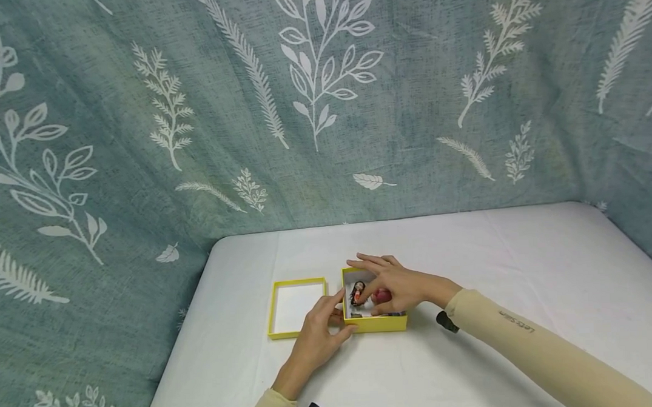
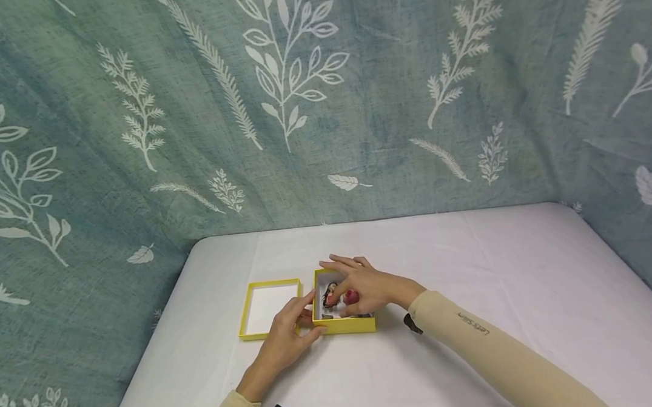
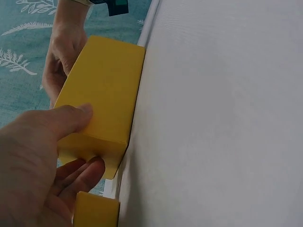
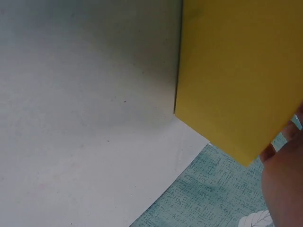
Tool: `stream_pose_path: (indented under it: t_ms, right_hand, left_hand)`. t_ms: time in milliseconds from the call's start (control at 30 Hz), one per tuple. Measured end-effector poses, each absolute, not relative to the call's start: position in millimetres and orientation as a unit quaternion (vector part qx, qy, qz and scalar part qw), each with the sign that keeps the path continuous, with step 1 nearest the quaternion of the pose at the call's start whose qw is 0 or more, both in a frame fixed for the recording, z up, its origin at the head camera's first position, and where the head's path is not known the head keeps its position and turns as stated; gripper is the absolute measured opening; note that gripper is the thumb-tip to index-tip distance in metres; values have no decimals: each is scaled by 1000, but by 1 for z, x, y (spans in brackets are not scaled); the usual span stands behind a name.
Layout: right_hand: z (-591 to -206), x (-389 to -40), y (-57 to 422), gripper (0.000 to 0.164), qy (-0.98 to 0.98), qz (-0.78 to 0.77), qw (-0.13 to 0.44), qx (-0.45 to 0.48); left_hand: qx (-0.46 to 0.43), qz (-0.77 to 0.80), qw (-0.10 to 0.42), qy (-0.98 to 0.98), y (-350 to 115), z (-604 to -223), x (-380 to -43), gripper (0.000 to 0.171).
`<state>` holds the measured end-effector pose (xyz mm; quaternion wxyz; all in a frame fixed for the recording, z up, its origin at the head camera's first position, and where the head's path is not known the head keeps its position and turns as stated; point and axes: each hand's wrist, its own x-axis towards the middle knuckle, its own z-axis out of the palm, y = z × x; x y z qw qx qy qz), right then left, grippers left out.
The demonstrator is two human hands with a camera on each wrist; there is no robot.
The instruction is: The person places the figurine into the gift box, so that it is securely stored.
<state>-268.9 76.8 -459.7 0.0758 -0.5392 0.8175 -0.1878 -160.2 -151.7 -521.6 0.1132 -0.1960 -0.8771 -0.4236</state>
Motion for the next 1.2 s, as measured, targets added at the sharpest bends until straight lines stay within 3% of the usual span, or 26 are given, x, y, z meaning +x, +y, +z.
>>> stream_pose_path:
  t_ms: [667, 867, 1033, 1200]
  right_hand:
    - [-463, -268, 92, 42, 828, -243, 75, -501]
    - [-458, -265, 87, 46, 820, -258, 71, -506]
    - [-448, -258, 76, 55, 809, -286, 65, -509]
    - [-442, -243, 54, 62, 814, -285, 15, -506]
  left_hand:
    - [-194, -431, 96, -876, -155, -518, -165, 74]
    - [-206, -416, 114, -878, -158, -509, -165, 78]
    - [-231, -427, 149, -861, -181, -487, -167, 79]
    - [-213, -391, 162, -880, -218, -474, -166, 82]
